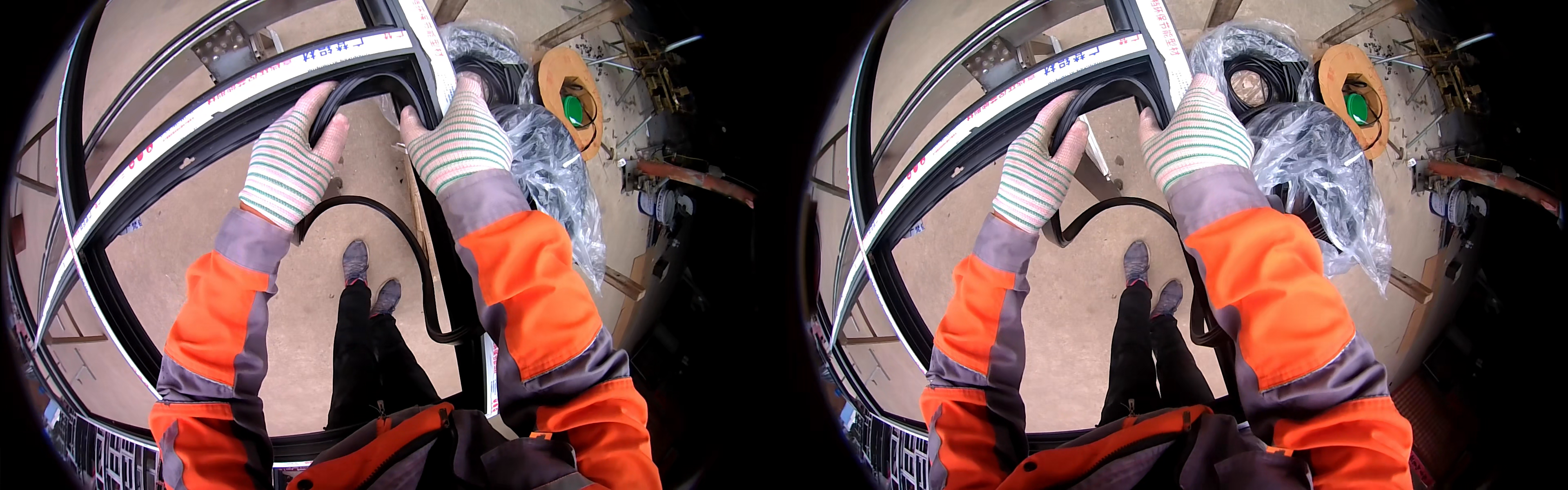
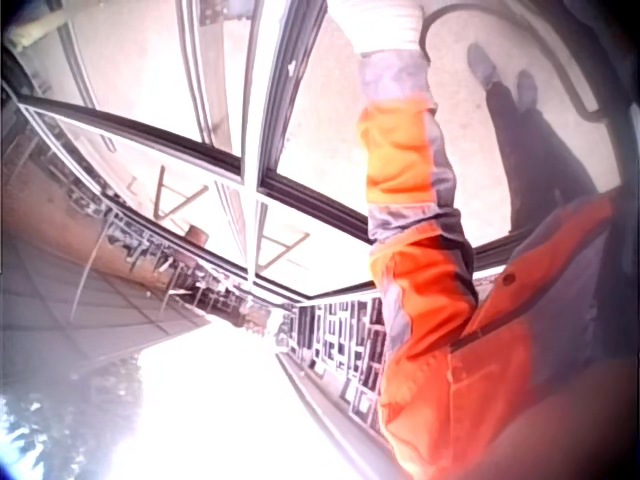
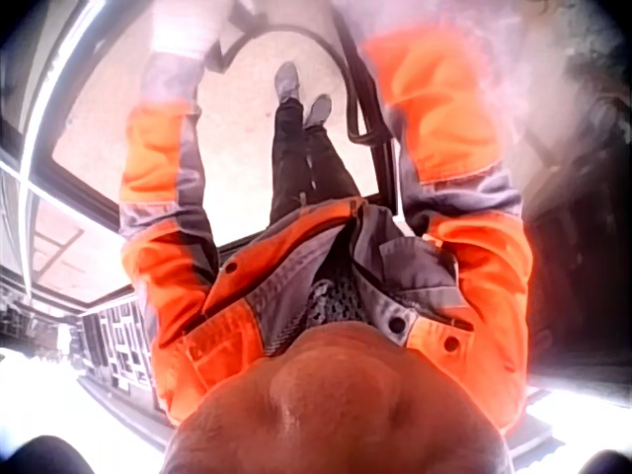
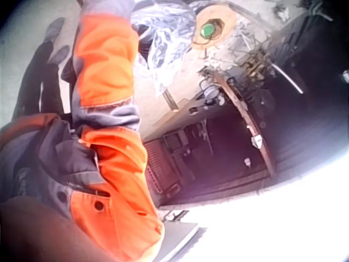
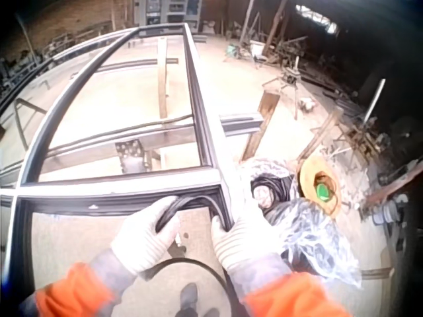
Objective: The person installs a black rubber seal into the groove of a white window frame. They press the seal along the frame's edges by hand, then use scissors to cut the excess material at the corners.
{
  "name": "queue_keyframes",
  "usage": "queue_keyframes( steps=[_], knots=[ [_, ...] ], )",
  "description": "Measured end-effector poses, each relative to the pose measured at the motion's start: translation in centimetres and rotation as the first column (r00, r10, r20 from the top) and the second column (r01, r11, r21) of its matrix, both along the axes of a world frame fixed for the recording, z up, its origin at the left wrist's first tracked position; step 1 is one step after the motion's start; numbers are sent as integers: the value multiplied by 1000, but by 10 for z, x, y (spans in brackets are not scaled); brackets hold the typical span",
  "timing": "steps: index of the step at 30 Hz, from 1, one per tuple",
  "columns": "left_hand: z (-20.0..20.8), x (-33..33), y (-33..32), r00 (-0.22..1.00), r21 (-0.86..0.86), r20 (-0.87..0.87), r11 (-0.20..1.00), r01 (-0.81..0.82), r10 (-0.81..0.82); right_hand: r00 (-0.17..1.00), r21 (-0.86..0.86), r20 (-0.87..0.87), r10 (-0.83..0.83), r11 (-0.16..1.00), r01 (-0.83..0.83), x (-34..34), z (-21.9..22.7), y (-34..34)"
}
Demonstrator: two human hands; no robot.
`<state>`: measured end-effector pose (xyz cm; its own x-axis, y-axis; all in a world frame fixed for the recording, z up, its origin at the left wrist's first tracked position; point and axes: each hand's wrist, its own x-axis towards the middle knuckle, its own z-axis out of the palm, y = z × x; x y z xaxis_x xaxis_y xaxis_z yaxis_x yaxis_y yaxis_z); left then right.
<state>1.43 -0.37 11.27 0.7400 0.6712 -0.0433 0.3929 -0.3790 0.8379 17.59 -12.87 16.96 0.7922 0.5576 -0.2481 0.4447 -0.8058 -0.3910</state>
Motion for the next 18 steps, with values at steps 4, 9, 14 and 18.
queue_keyframes(
  steps=[4,9,14,18],
  knots=[
    [-9,17,-8,989,-227,133,973,-30,62,997,-9,74,34,999,-33,1,-9,-2],
    [-3,18,-15,980,-346,156,936,-61,121,998,-14,61,27,1000,-26,0,-9,-2],
    [-17,20,-20,954,-330,241,939,-93,179,997,-8,76,23,1000,-22,0,-10,-1],
    [-25,30,-28,930,-286,301,950,-125,213,996,0,89,29,1000,-29,-1,-17,-2]
  ],
)
